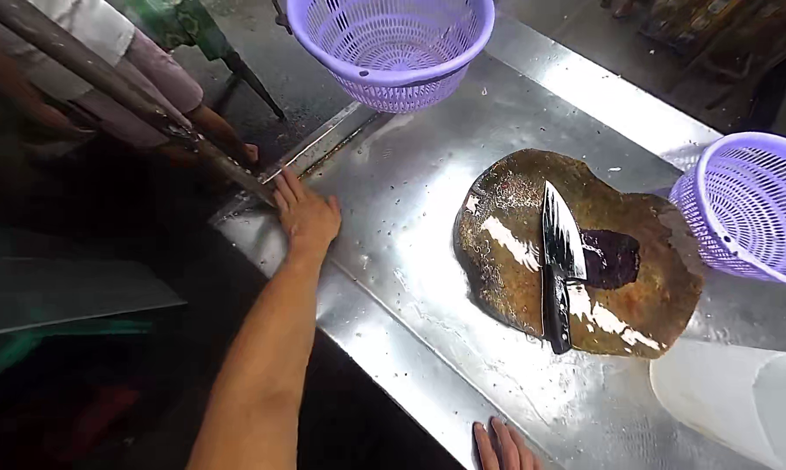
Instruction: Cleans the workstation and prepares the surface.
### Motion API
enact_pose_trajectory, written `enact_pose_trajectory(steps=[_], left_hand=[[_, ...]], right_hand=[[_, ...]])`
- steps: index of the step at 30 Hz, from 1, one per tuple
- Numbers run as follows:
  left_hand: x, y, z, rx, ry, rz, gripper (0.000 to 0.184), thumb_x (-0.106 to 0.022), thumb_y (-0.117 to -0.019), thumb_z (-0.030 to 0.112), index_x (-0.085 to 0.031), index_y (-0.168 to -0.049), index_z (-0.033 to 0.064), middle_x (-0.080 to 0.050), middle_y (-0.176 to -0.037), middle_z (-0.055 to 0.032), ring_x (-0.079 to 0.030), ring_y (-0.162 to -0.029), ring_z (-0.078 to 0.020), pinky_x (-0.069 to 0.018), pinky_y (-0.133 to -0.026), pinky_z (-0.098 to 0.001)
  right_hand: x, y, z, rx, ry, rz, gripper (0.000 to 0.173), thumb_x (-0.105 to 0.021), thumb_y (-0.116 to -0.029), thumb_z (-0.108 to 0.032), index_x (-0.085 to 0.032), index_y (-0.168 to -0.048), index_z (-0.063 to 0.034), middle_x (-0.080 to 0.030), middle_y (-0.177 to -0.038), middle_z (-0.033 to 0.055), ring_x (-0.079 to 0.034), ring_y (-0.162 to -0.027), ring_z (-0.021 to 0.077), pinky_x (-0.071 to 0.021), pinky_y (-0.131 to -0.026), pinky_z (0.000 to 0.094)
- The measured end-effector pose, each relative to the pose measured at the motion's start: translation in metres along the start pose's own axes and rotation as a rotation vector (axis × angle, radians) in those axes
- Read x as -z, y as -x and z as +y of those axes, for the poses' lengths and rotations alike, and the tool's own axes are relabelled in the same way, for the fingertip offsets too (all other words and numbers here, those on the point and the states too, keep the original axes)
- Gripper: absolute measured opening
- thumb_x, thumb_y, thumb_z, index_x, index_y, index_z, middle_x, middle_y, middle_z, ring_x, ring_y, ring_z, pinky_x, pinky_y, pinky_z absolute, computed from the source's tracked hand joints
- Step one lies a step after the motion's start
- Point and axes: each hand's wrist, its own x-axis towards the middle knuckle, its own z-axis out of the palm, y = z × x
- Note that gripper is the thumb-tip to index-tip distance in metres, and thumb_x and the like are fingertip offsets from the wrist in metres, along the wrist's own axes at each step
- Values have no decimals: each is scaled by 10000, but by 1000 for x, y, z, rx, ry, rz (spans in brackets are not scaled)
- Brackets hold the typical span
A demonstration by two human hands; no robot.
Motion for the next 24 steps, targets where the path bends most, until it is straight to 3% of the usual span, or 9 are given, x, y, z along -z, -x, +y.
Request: enact_pose_trajectory(steps=[2,5,9,14,15,17,19,22,24], left_hand=[[-13,29,-3,25,27,-52,835,-294,-1059,543,-201,-1572,-109,-91,-1660,-335,-100,-1543,-505,-147,-1230,-634],[-15,71,16,-63,42,-101,831,-302,-1047,561,-189,-1602,-47,-100,-1656,-342,-99,-1529,-541,-152,-1201,-692],[-23,178,80,-253,36,-172,853,-416,-1026,560,-138,-1639,37,-12,-1686,-287,-7,-1538,-535,-83,-1136,-812],[-29,320,172,-523,44,-433,862,-354,-1011,605,-143,-1645,59,57,-1705,-222,99,-1564,-440,31,-1183,-749],[-27,341,180,-618,80,-492,824,-373,-1011,604,-189,-1648,114,11,-1713,-200,66,-1568,-437,19,-1186,-745],[-17,362,180,-714,193,-514,690,-506,-987,548,-389,-1593,241,-231,-1690,-145,-142,-1559,-432,-129,-1186,-743],[-5,363,164,-632,167,-403,675,-561,-970,529,-479,-1535,170,-349,-1620,-226,-273,-1492,-513,-239,-1138,-763],[-6,373,166,-440,-53,-399,943,-429,-950,698,-205,-1640,95,-96,-1650,-353,-105,-1497,-604,-118,-1141,-789],[-19,405,202,-504,-65,-369,971,-383,-954,718,-151,-1647,79,-26,-1651,-365,-35,-1499,-616,-94,-1111,-828]], right_hand=[[6,1,-1,-13,-4,-55,666,-307,-1021,-678,-555,-1483,-267,-531,-1510,159,-489,-1395,383,-395,-1099,614],[11,-1,-2,2,0,-29,665,-288,-1028,-673,-546,-1491,-273,-534,-1510,149,-483,-1403,378,-406,-1085,617],[0,-4,2,53,-33,117,668,-246,-1028,-674,-583,-1452,-285,-583,-1464,111,-543,-1349,346,-440,-1053,603],[31,11,47,35,-486,86,562,-368,-1060,-535,-627,-1401,-171,-575,-1461,117,-512,-1381,297,-431,-1120,542],[41,24,62,-8,-502,136,535,-388,-1062,-505,-642,-1383,-160,-587,-1445,121,-520,-1371,299,-445,-1104,534],[57,62,103,-115,-503,249,498,-423,-1061,-459,-655,-1367,-142,-598,-1424,131,-532,-1351,305,-467,-1076,534],[63,116,151,-249,-476,372,475,-453,-1049,-417,-665,-1345,-113,-606,-1403,148,-546,-1327,320,-478,-1065,532],[56,220,215,-511,-425,445,487,-463,-1041,-380,-648,-1356,-58,-596,-1409,181,-541,-1334,347,-441,-1120,529],[49,291,243,-670,-404,463,496,-461,-1041,-360,-633,-1365,-26,-595,-1403,206,-537,-1337,369,-427,-1136,533]])
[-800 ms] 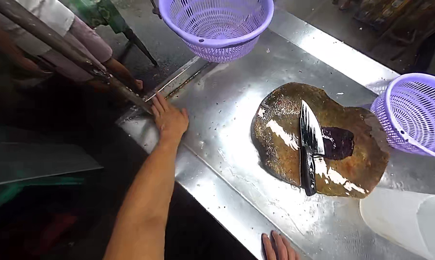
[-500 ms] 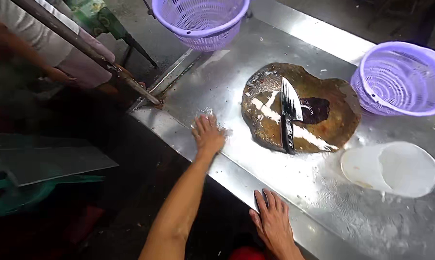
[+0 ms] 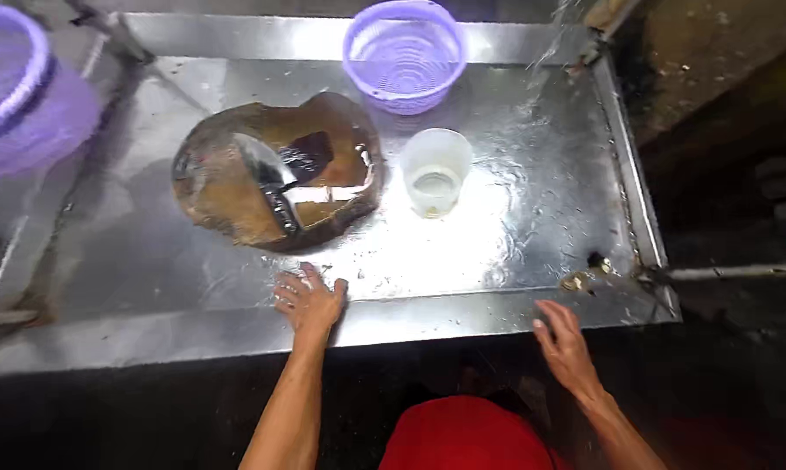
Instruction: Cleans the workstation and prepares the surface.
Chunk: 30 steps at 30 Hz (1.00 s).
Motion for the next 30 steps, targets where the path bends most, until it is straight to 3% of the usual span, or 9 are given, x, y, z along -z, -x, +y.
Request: enact_pose_trajectory(steps=[9,11,13,15,20,23,25,28,30], left_hand=[[-84,64,236,-690,77,-145,744,-364,-1009,570,-314,-1620,150,-116,-1692,-246,-41,-1563,-465,-48,-1199,-728],[-73,71,258,-771,360,-226,592,-426,-1028,448,-484,-1531,143,-312,-1653,-172,-213,-1555,-365,-153,-1245,-607],[-48,69,249,-717,606,-117,465,-465,-1024,311,-628,-1381,62,-567,-1473,-160,-473,-1429,-309,-344,-1205,-506],[-31,60,216,-557,561,55,437,-485,-1023,278,-643,-1344,28,-607,-1413,-182,-520,-1378,-332,-368,-1182,-516],[-39,16,152,-187,304,157,700,-448,-1003,472,-398,-1566,58,-240,-1642,-293,-175,-1519,-525,-172,-1194,-690],[-62,8,149,-102,204,217,756,-393,-989,564,-340,-1607,132,-155,-1663,-302,-112,-1525,-543,-125,-1188,-713],[-68,7,154,-86,146,244,783,-331,-983,622,-329,-1614,157,-160,-1663,-301,-129,-1526,-537,-127,-1189,-710],[-69,8,154,-80,129,244,793,-322,-982,625,-321,-1615,148,-158,-1668,-288,-121,-1533,-523,-115,-1193,-708],[-70,7,156,-75,122,255,805,-306,-975,637,-316,-1618,152,-164,-1668,-285,-126,-1531,-527,-118,-1190,-709]], right_hand=[[56,99,96,-334,-100,326,493,-488,-1019,-325,-631,-1334,26,-584,-1377,256,-549,-1302,395,-476,-1065,535],[56,77,87,-278,-139,399,392,-551,-993,-266,-694,-1219,21,-647,-1253,217,-646,-1155,300,-571,-947,423],[59,41,62,-122,-158,473,289,-584,-974,-217,-751,-1050,6,-709,-1043,149,-696,-947,186,-593,-839,312],[62,-4,19,83,-189,436,257,-601,-973,-188,-761,-1035,3,-717,-1035,135,-701,-906,148,-601,-810,279],[31,-147,-108,465,-10,196,525,-686,-951,-277,-600,-1408,-33,-510,-1489,234,-695,-1094,295,-613,-849,400],[1,-219,-154,491,216,13,739,-711,-930,-327,-411,-1576,-130,-284,-1651,209,-665,-1086,383,-601,-789,496],[-12,-252,-165,420,288,-139,585,-699,-954,-317,-527,-1486,-146,-397,-1591,180,-642,-1110,406,-575,-818,549],[-15,-282,-154,405,336,-175,251,-619,-1014,-306,-713,-1069,-80,-665,-1132,159,-662,-1041,363,-569,-821,549],[4,-304,-141,394,306,-123,271,-609,-1024,-291,-719,-1068,-48,-678,-1103,178,-667,-1057,364,-564,-876,560]])
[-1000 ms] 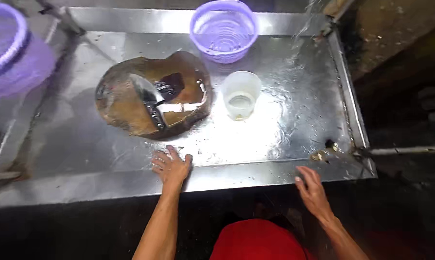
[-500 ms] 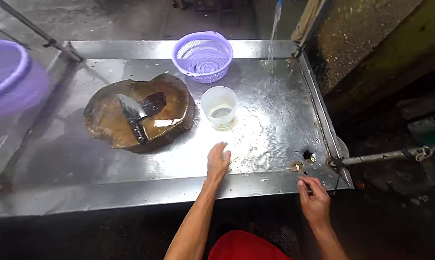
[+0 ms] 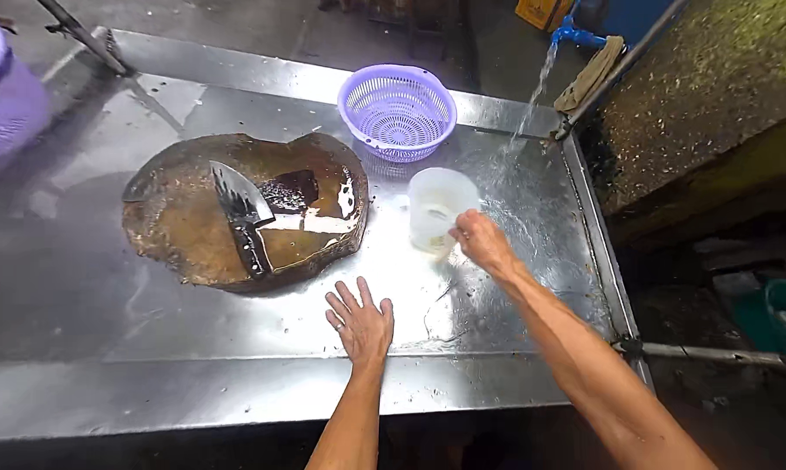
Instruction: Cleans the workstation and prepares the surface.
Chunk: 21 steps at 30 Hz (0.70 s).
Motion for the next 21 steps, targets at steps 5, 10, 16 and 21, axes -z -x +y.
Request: enact_pose_trajectory(steps=[5,10,16,21], left_hand=[[1,1,2,40,-40,-36,786,-291,-969,636,-306,-1625,205,-170,-1676,-260,-121,-1541,-502,-107,-1203,-684],[1,-1,3,67,-87,-19,789,-266,-947,645,-330,-1618,234,-208,-1674,-236,-159,-1542,-478,-125,-1203,-668],[1,-1,4,93,-111,-29,769,-257,-951,643,-349,-1612,260,-214,-1683,-203,-175,-1544,-461,-146,-1208,-647],[5,0,7,104,-71,-67,736,-312,-965,610,-319,-1622,277,-191,-1690,-198,-159,-1548,-462,-136,-1213,-651]], right_hand=[[50,-69,93,-232,28,185,355,-578,-1037,-296,-687,-1126,30,-654,-1178,254,-655,-1098,417,-528,-946,609],[59,-143,175,-384,38,178,446,-569,-1038,-333,-640,-1250,53,-582,-1304,345,-549,-1248,526,-435,-1009,714],[70,-157,162,-408,-32,373,673,-625,-967,-345,-411,-1521,-29,-275,-1580,344,-394,-1394,534,-406,-1086,667],[43,-149,78,54,-60,310,552,-520,-1030,-347,-509,-1436,27,-437,-1482,327,-408,-1392,501,-345,-1148,630]])
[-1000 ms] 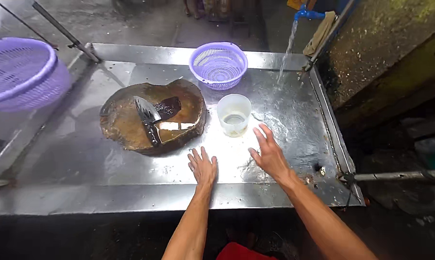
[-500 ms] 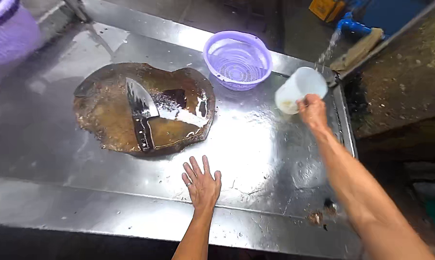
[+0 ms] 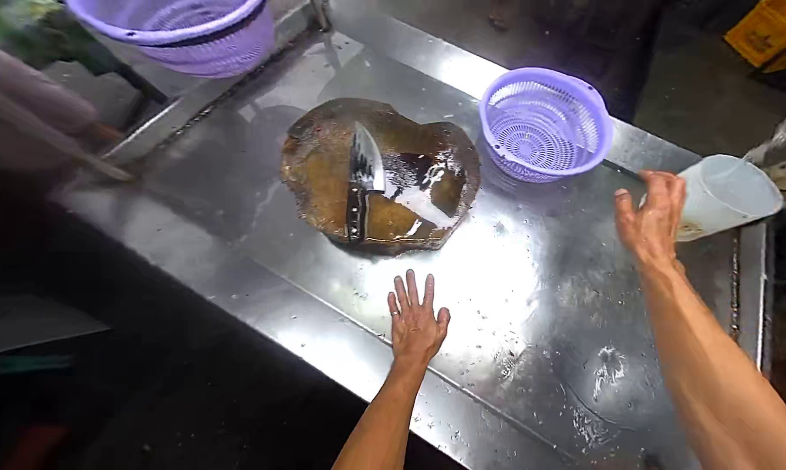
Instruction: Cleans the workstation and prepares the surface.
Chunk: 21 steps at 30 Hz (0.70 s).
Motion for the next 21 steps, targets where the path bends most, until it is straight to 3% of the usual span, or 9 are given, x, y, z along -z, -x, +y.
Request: enact_pose_trajectory(steps=[3,5,6,7,10,13,14,19,21], left_hand=[[14,-3,-11,-23,196,-56,684,-435,-967,568,-419,-1579,263,-237,-1685,-161,-193,-1548,-424,-162,-1215,-630],[46,-12,-47,-6,434,-40,509,-546,-975,422,-635,-1403,161,-510,-1537,-119,-427,-1451,-344,-332,-1179,-569],[66,-17,-77,10,471,20,458,-561,-988,364,-672,-1341,94,-613,-1422,-141,-536,-1363,-337,-400,-1147,-550],[83,-19,-113,37,429,104,444,-561,-990,340,-681,-1309,56,-656,-1347,-166,-577,-1310,-358,-424,-1122,-559],[118,-25,-233,191,233,223,502,-506,-1007,411,-661,-1330,59,-626,-1386,-186,-489,-1376,-443,-312,-1156,-654],[115,-31,-311,299,197,253,530,-458,-1001,463,-671,-1335,110,-587,-1451,-151,-393,-1454,-438,-161,-1191,-701],[111,-35,-322,317,221,270,534,-449,-1000,478,-678,-1329,126,-586,-1457,-129,-379,-1466,-425,-130,-1188,-715],[105,-46,-324,363,312,406,534,-464,-963,503,-730,-1247,138,-665,-1364,-69,-464,-1411,-402,-142,-1170,-730],[102,-44,-324,349,336,446,507,-472,-959,476,-742,-1222,136,-686,-1331,-53,-476,-1402,-403,-146,-1169,-733]], right_hand=[[-24,4,-72,130,-194,-58,481,-501,-1049,-326,-575,-1380,14,-546,-1391,280,-521,-1312,425,-441,-1081,571],[-43,3,-113,212,-312,-66,453,-490,-1043,-311,-606,-1344,8,-594,-1339,254,-585,-1242,368,-494,-1019,525],[-51,1,-132,237,-351,-82,449,-485,-1047,-310,-609,-1341,7,-600,-1333,246,-597,-1229,350,-499,-1017,510],[-59,-1,-146,245,-378,-110,446,-477,-1053,-311,-606,-1346,-1,-601,-1338,236,-599,-1234,332,-496,-1032,499],[-92,-13,-172,210,-430,-196,467,-442,-1067,-330,-578,-1393,-25,-577,-1390,222,-579,-1278,318,-470,-1074,507],[-132,-29,-176,158,-445,-228,547,-415,-1059,-402,-525,-1470,-60,-537,-1460,214,-525,-1353,311,-408,-1144,499],[-144,-34,-175,147,-450,-225,569,-415,-1055,-416,-502,-1491,-61,-525,-1475,214,-510,-1373,299,-394,-1163,476],[-182,-42,-188,119,-598,-204,658,-341,-1054,-358,-313,-1568,50,-340,-1609,266,-346,-1506,277,-266,-1251,375],[-193,-39,-191,100,-715,-162,651,-336,-1067,-338,-284,-1569,74,-337,-1615,251,-347,-1506,245,-264,-1252,337]])
